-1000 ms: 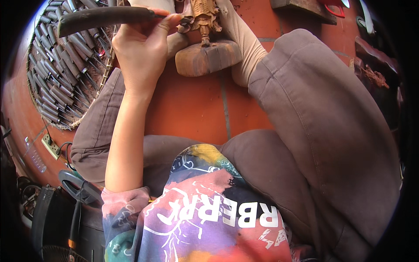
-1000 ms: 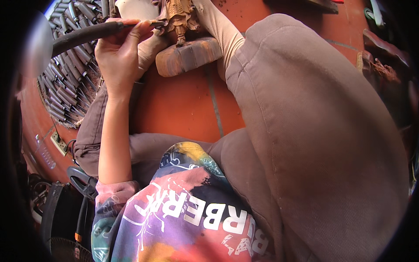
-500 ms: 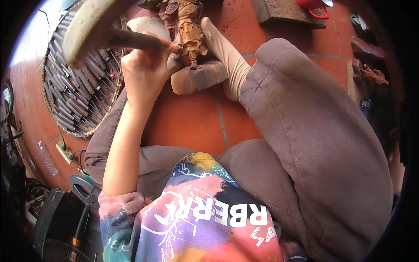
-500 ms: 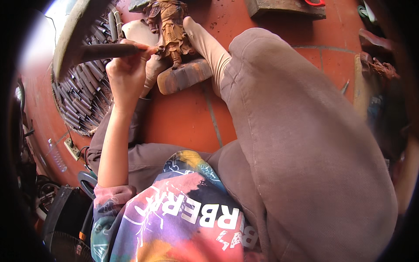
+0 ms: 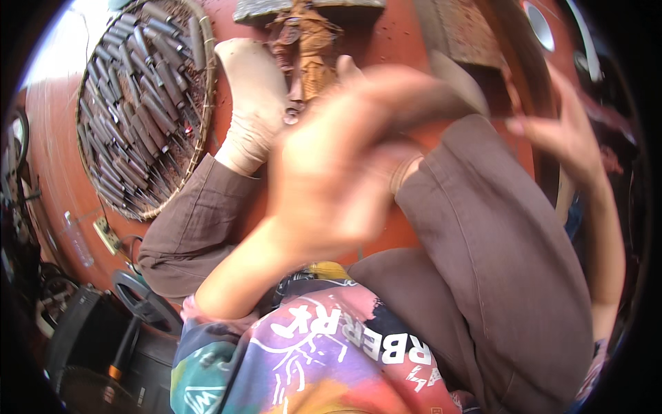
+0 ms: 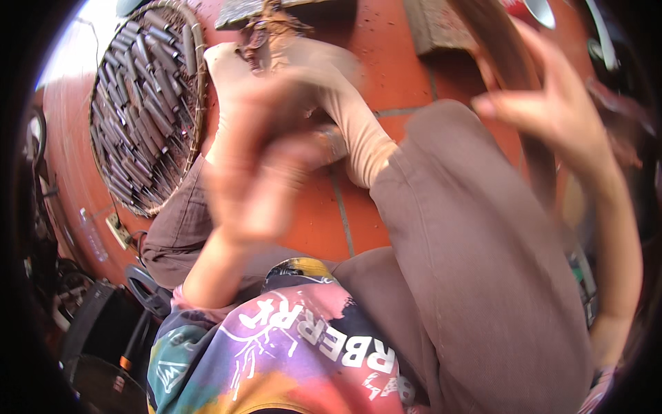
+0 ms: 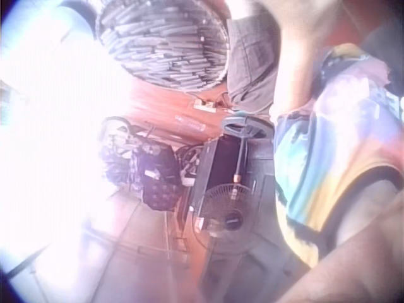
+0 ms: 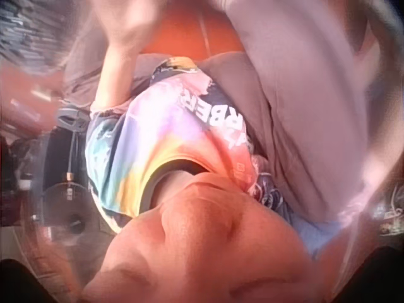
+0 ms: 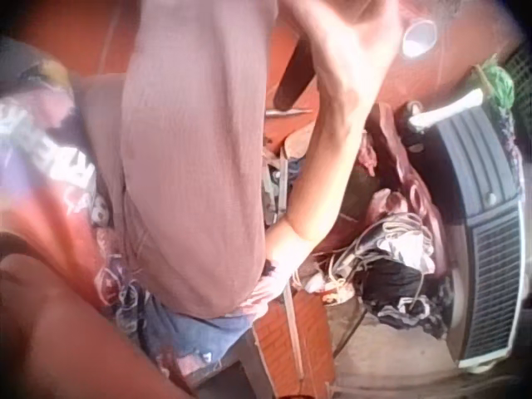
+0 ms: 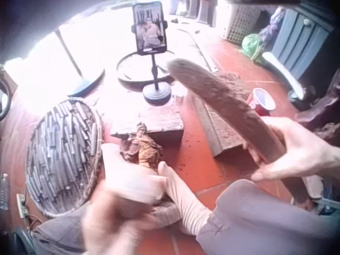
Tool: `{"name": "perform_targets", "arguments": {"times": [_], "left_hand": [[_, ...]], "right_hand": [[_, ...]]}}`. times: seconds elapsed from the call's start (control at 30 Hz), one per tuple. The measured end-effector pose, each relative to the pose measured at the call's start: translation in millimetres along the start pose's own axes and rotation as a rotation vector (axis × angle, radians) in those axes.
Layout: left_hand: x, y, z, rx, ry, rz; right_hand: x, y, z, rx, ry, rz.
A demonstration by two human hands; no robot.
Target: The person carves a piece of wood using a chisel and mallet while holding the wood between their bare feet. They repeatedly strike the chisel to shape the wood and occasionally switch tools from a nearby basket.
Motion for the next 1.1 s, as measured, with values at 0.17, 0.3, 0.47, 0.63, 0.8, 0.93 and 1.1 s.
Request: {"name": "perform_targets", "arguments": {"times": [0.17, 0.3, 0.47, 0.63, 0.8, 0.93, 1.1], "left_hand": [[22, -70, 12, -0.027, -0.185, -0.051], [25, -61, 18, 0.034, -0.245, -0.026], [39, -51, 21, -0.076, -0.288, -0.029], [44, -45, 24, -0.188, -0.301, 0.057], [51, -38, 26, -0.252, -0.279, 0.051], [53, -36, 27, -0.263, -0.283, 0.053], [56, -33, 29, -0.419, -0.293, -0.028]], "right_hand": [[-45, -5, -47, -0.028, -0.239, 0.068], [-46, 6, -74, -0.007, 0.028, -0.36], [-44, -3, -69, 0.035, 0.132, -0.53], [-36, -7, -67, 0.059, 0.166, -0.65], [-31, -9, -63, 0.072, 0.19, -0.718], [-29, -12, -62, 0.075, 0.211, -0.763], [-23, -14, -61, 0.089, 0.235, -0.826]]}}
Point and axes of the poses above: each hand's wrist, its own z-axis towards the middle knuckle, its own y-axis out of the back of the hand, x = y × z, the point moved 7 cm from there along z, towards the middle knuckle, and after that the axes turned 7 degrees about y, right-handed, at the moved point
